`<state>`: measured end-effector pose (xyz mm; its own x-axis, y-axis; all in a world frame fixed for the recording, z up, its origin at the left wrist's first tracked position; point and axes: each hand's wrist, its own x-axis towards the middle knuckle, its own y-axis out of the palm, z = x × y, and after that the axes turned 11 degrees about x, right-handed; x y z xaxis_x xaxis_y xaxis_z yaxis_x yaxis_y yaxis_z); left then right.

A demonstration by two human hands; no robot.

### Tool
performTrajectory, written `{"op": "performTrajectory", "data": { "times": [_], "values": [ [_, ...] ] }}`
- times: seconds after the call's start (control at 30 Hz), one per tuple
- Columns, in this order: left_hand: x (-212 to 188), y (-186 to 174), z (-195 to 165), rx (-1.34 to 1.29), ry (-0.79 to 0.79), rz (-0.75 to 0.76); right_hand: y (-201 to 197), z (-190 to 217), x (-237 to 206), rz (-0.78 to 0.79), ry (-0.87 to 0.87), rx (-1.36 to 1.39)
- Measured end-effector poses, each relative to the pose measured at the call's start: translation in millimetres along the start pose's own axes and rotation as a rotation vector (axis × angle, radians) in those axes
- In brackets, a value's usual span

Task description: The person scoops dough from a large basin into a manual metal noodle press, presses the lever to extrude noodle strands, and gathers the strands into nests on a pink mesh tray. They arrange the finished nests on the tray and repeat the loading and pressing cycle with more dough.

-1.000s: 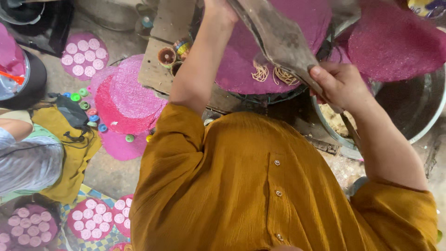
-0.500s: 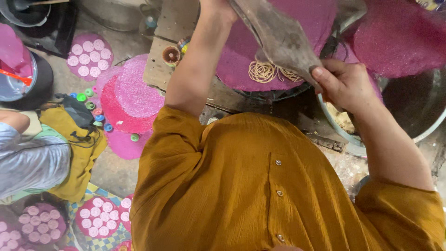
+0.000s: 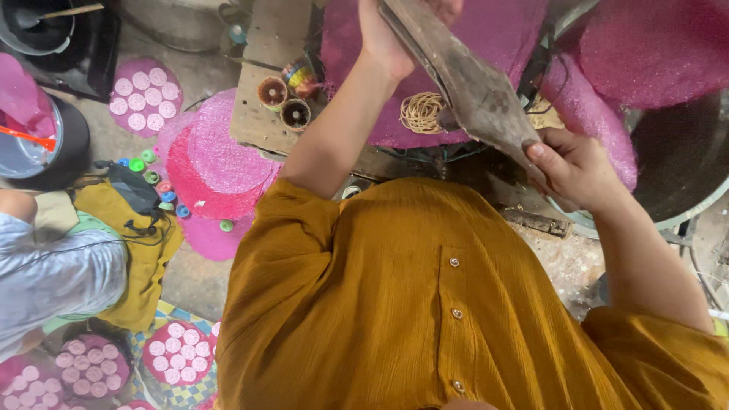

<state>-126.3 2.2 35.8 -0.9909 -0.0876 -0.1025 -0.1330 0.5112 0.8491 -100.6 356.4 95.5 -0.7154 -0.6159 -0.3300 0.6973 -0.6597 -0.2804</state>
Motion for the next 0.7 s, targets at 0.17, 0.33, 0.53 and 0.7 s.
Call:
{"op": "performTrajectory", "data": {
  "times": [0.17,0.33,0.53,0.7],
  "values": [
    [-13,-16,53,0.973,-0.211,0.203,9,-4,-5,-0.005,-0.023,0.017],
    [-17,-56,83,1.245,-0.35,0.139,8,-7,-4,-0.042,-0.05,-0.057],
    [-26,-91,85,1.333,-0.419,0.019,7,-11,3,0.003,-0.065,0.002],
    [-32,-72,76,1.492,-0.43,-0.051,2,-11,6,-0.016,-0.101,0.025]
  ]
}}
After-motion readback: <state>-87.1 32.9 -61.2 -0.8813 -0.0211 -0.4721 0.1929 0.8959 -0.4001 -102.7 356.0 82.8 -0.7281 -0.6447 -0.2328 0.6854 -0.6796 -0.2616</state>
